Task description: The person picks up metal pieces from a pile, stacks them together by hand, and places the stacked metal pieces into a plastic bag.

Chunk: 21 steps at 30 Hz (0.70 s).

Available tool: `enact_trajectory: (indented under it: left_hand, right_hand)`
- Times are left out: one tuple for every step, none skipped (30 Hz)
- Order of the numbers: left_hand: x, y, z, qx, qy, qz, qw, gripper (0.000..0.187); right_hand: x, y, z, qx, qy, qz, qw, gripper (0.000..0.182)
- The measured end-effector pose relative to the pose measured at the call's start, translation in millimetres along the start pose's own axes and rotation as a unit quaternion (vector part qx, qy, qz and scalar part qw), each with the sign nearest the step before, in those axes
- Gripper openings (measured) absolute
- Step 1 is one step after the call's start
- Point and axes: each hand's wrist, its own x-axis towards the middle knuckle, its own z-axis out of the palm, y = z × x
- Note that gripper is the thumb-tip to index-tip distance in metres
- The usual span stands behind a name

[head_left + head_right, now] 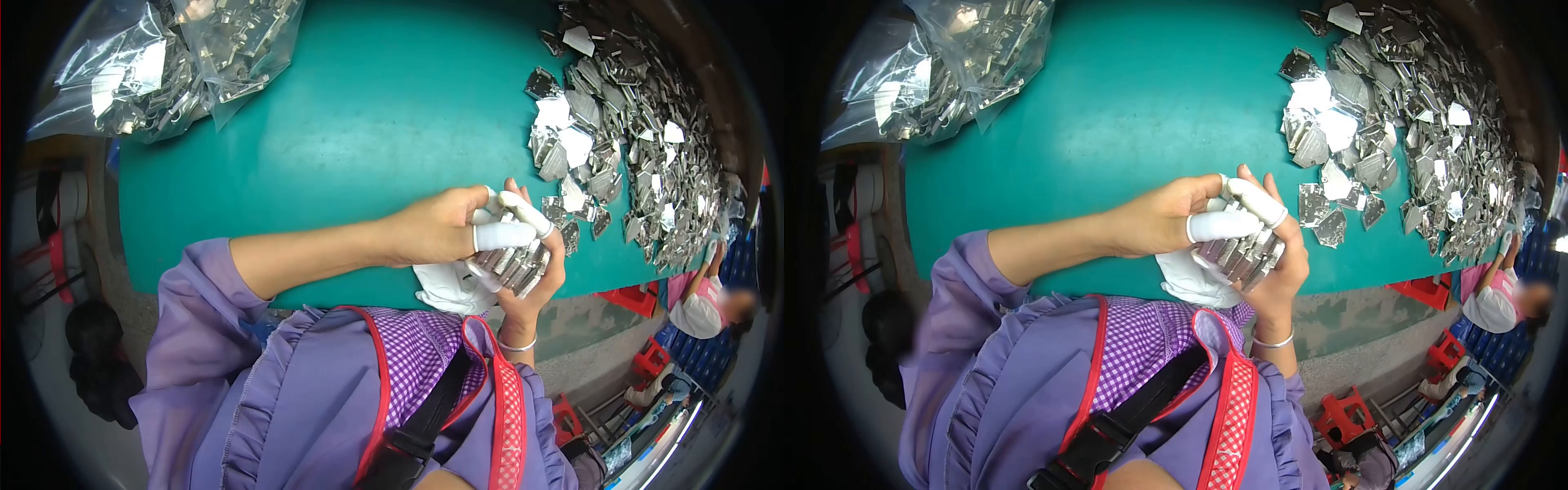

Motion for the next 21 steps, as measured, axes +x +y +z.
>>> enact_trajectory:
  left_hand:
    - [-1,3,3,-0.042,0.016,-0.024,0.999,0.058]
    - [-2,8,3,-0.073,-0.024,-0.055,0.995,0.062]
    - [-3,6,2,-0.063,-0.038,-0.080,0.994,0.063]
    - [-3,6,1,-0.053,-0.053,-0.104,0.992,0.063]
    - [-5,6,1,-0.068,-0.077,-0.093,0.990,0.060]
    - [-6,8,1,-0.058,-0.073,-0.088,0.992,0.058]
    - [-7,10,1,-0.048,-0.068,-0.083,0.993,0.056]
    - [-8,11,3,-0.049,-0.046,-0.076,0.995,0.055]
    - [-7,8,2,-0.049,-0.046,-0.075,0.995,0.055]
    - [-6,3,0,-0.043,-0.035,-0.060,0.997,0.055]
    - [-5,0,-1,-0.037,-0.023,-0.045,0.998,0.055]
    - [-6,1,-2,-0.032,-0.023,-0.049,0.998,0.056]
    - [-6,3,-1,-0.031,-0.023,-0.049,0.998,0.056]
    - [-6,5,0,-0.001,-0.008,-0.015,1.000,0.055]
    - [-6,6,1,0.029,0.007,0.019,0.999,0.054]
    - [-6,4,0,0.082,0.023,0.076,0.993,0.056]
    - [-5,2,-1,0.135,0.040,0.133,0.981,0.058]
    - [-4,1,-1,0.185,0.052,0.210,0.959,0.060]
    - [-6,7,-2,0.274,0.050,0.258,0.925,0.061]
    - [-8,15,-3,0.359,0.048,0.302,0.882,0.062]
    - [-7,18,-3,0.432,0.035,0.380,0.817,0.062]
  right_hand:
    - [1,-1,4,0.008,0.020,-0.011,1.000,0.058]
    - [1,0,2,0.009,0.020,-0.011,1.000,0.058]
    - [1,2,-2,-0.020,-0.019,-0.026,0.999,0.058]
    - [3,2,-3,-0.050,-0.059,-0.041,0.996,0.059]
    - [7,-1,-6,-0.066,-0.078,-0.074,0.992,0.057]
    - [6,0,-4,-0.083,-0.080,-0.057,0.992,0.056]
    - [4,1,-3,-0.100,-0.082,-0.040,0.991,0.057]
    - [5,0,-3,-0.076,-0.077,-0.019,0.994,0.065]
    - [7,0,-3,-0.067,-0.081,-0.017,0.994,0.071]
    - [9,-1,-3,-0.059,-0.084,-0.015,0.995,0.078]
    - [7,3,-6,-0.075,-0.090,-0.007,0.993,0.092]
    - [7,3,-5,-0.075,-0.090,-0.007,0.993,0.092]
    - [6,2,-4,-0.060,-0.077,0.002,0.995,0.101]
    - [5,1,-2,-0.046,-0.065,0.012,0.997,0.110]
    - [5,-2,0,-0.006,-0.054,0.022,0.998,0.119]
    - [6,-6,1,0.033,-0.044,0.033,0.998,0.128]
    - [3,-9,-1,0.109,-0.034,0.094,0.989,0.142]
    - [8,-19,3,0.160,0.008,0.158,0.974,0.141]
    - [13,-32,6,0.209,0.049,0.221,0.951,0.141]
    - [14,-36,0,0.249,0.024,0.271,0.930,0.140]
    - [13,-35,-1,0.281,0.012,0.287,0.916,0.137]
